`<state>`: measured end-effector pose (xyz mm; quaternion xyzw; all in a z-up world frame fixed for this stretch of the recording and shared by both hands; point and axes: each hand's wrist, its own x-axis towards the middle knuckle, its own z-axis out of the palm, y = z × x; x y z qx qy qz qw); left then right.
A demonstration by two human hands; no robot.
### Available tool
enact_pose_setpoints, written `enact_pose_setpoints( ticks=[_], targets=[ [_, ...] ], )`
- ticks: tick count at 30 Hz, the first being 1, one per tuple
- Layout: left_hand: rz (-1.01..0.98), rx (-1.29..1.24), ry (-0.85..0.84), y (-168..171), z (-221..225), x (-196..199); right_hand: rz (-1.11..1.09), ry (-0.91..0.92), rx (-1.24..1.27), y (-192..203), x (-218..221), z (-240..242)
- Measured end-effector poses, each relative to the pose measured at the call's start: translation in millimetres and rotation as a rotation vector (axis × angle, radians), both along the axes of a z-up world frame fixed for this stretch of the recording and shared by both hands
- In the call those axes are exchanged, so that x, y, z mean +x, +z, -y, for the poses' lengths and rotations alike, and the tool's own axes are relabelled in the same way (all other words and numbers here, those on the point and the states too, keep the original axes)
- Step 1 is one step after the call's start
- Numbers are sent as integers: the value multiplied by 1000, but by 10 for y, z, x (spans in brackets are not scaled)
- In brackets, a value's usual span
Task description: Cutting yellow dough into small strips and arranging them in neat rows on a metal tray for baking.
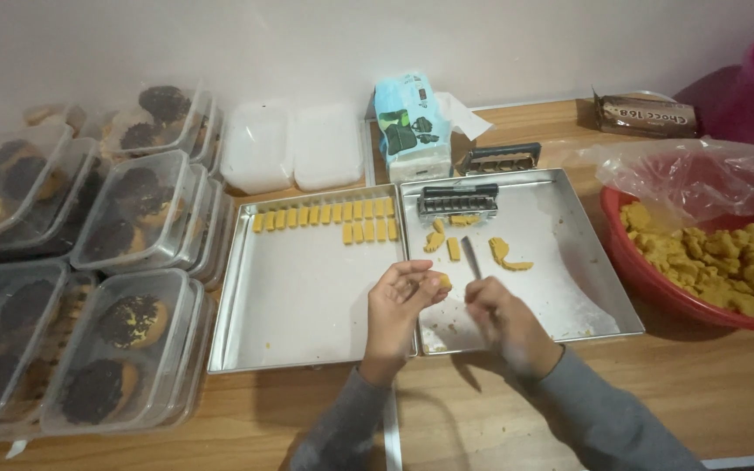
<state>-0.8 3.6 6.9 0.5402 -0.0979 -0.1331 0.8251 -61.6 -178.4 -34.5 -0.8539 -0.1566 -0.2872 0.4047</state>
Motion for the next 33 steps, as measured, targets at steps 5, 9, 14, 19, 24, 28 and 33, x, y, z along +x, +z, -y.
enact_pose_setpoints(
  ticks=[5,9,14,19,24,28,33],
  targets=[
    [-28,-37,-20,-35,2,-2,-86,22,591,162,81,163],
    [26,99,-20,-27,-32,23,-231,112,840,237,94,322],
    [-8,102,-26,-75,-13,36,-398,148,1039,403,126,307],
    [-34,111,-28,-139,-3,53,-485,208,1042,550,72,315],
    [-5,140,-28,-233,-1,108,-493,306,1014,338,98,441],
    [42,180,-48,-188,15,70,-532,341,1050,196,134,454],
    [76,229,-124,-227,61,3,-603,308,1029,295,144,386]
  ],
)
